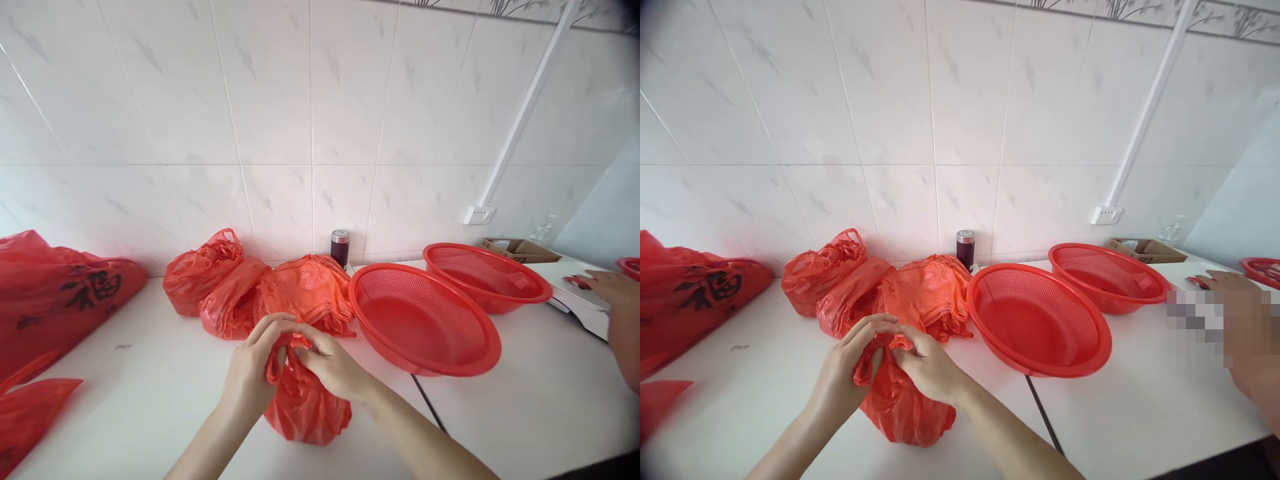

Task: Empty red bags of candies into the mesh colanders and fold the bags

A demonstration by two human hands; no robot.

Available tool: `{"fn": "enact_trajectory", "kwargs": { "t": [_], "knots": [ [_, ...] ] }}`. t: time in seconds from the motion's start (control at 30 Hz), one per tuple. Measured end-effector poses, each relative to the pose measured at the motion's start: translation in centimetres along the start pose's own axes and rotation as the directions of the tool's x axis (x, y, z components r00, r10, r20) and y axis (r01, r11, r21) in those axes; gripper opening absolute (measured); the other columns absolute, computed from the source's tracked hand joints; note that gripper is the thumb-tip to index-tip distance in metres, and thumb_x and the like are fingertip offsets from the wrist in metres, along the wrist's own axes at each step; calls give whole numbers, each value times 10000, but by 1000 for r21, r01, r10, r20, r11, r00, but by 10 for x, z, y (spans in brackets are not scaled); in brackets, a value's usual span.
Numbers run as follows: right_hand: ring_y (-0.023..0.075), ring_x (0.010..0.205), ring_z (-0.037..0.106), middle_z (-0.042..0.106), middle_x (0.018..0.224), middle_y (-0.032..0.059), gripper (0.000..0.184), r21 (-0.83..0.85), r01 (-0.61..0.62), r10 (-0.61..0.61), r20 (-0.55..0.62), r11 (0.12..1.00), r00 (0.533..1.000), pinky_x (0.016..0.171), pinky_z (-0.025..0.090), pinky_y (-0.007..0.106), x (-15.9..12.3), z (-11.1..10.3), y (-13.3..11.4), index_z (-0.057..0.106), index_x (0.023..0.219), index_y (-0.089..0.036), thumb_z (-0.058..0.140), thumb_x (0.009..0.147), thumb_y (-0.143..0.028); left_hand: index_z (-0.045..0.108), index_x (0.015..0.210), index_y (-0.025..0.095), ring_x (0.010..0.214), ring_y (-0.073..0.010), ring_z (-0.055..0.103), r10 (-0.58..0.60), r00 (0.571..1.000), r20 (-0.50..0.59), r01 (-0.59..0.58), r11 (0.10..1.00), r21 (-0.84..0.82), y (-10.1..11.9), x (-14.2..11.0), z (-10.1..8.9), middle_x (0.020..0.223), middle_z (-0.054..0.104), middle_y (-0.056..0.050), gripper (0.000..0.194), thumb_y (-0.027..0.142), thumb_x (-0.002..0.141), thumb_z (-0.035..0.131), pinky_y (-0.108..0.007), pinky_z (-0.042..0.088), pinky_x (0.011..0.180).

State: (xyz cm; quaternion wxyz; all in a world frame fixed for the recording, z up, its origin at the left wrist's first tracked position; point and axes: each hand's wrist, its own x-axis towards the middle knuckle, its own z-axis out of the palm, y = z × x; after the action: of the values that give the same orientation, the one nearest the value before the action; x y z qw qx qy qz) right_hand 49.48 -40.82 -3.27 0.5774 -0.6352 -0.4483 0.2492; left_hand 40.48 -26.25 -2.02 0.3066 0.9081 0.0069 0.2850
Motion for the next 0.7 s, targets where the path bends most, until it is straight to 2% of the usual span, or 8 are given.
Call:
{"fn": "enact_trajectory", "kwargs": {
  "t": [0.1, 0.17, 0.3, 0.4, 0.47, 0.57, 0.63, 0.7],
  "knots": [
    [120, 664, 533, 496, 684, -60, 444, 177, -51, 52, 0, 983, 999, 700, 478, 285, -3, -2, 0, 413, 1356, -345, 529, 929, -315, 543, 1185, 296, 676, -132, 610, -23, 999, 48, 26, 998, -62, 0, -5, -1, 1346, 468, -75, 461, 78, 803, 405, -283, 504, 658],
    [120, 729, 564, 541, 743, -52, 476, 187, -19, 22, -17, 982, 1000, 746, 481, 292, -3, -3, -3, 410, 1364, -352, 539, 916, -255, 503, 1266, 339, 623, -107, 586, -29, 997, 70, 35, 996, -77, 1, -7, -5, 1402, 397, -71, 523, 90, 814, 419, -290, 516, 656],
    [166, 919, 616, 651, 952, 14, 173, -25, 63, -63, 7, 998, 998, 822, 482, 313, -7, -2, -13, 638, 1044, -241, 524, 915, -251, 454, 1345, 427, 750, -140, 624, -44, 980, 192, 59, 996, -72, 7, -12, -15, 1428, 383, -41, 566, 132, 863, 413, -269, 517, 658],
    [166, 857, 622, 668, 902, 15, 118, -153, 64, -69, -27, 986, 997, 773, 483, 295, -16, -2, -17, 612, 905, -212, 543, 908, -307, 441, 1379, 427, 1022, -217, 606, -101, 937, 335, 162, 974, -160, 9, -24, -18, 1427, 448, -27, 480, 254, 935, 382, -317, 496, 853],
    [154, 764, 610, 649, 820, 8, 188, -203, 30, -48, -84, 979, 995, 682, 473, 269, -25, -7, -10, 562, 824, -205, 524, 917, -364, 493, 1357, 379, 1114, -247, 567, -187, 910, 371, 285, 930, -231, 2, -38, -18, 1309, 583, -35, 424, 359, 950, 376, -362, 431, 975],
    [171, 762, 623, 628, 760, 16, 291, -194, -72, 19, -261, 978, 965, 664, 471, 272, -39, -29, 14, 478, 760, -209, 478, 932, -443, 666, 1130, 287, 850, -233, 619, -402, 881, 251, 463, 843, -275, -25, -66, -21, 948, 730, -47, 388, 493, 913, 420, -341, 489, 832],
    [189, 772, 633, 626, 729, 19, 327, -159, -148, 63, -445, 976, 893, 724, 483, 309, -46, -47, 35, 434, 739, -218, 466, 929, -483, 692, 930, 233, 648, -201, 573, -538, 840, 69, 528, 783, -329, -49, -84, -24, 806, 728, -51, 413, 556, 879, 440, -305, 489, 627],
    [189, 744, 628, 615, 704, 12, 348, -135, -180, 73, -566, 974, 821, 747, 485, 325, -49, -57, 50, 412, 727, -225, 467, 917, -511, 670, 836, 208, 610, -187, 551, -625, 768, -136, 553, 756, -352, -69, -96, -24, 757, 706, -55, 467, 598, 871, 415, -288, 468, 547]
  ]
}}
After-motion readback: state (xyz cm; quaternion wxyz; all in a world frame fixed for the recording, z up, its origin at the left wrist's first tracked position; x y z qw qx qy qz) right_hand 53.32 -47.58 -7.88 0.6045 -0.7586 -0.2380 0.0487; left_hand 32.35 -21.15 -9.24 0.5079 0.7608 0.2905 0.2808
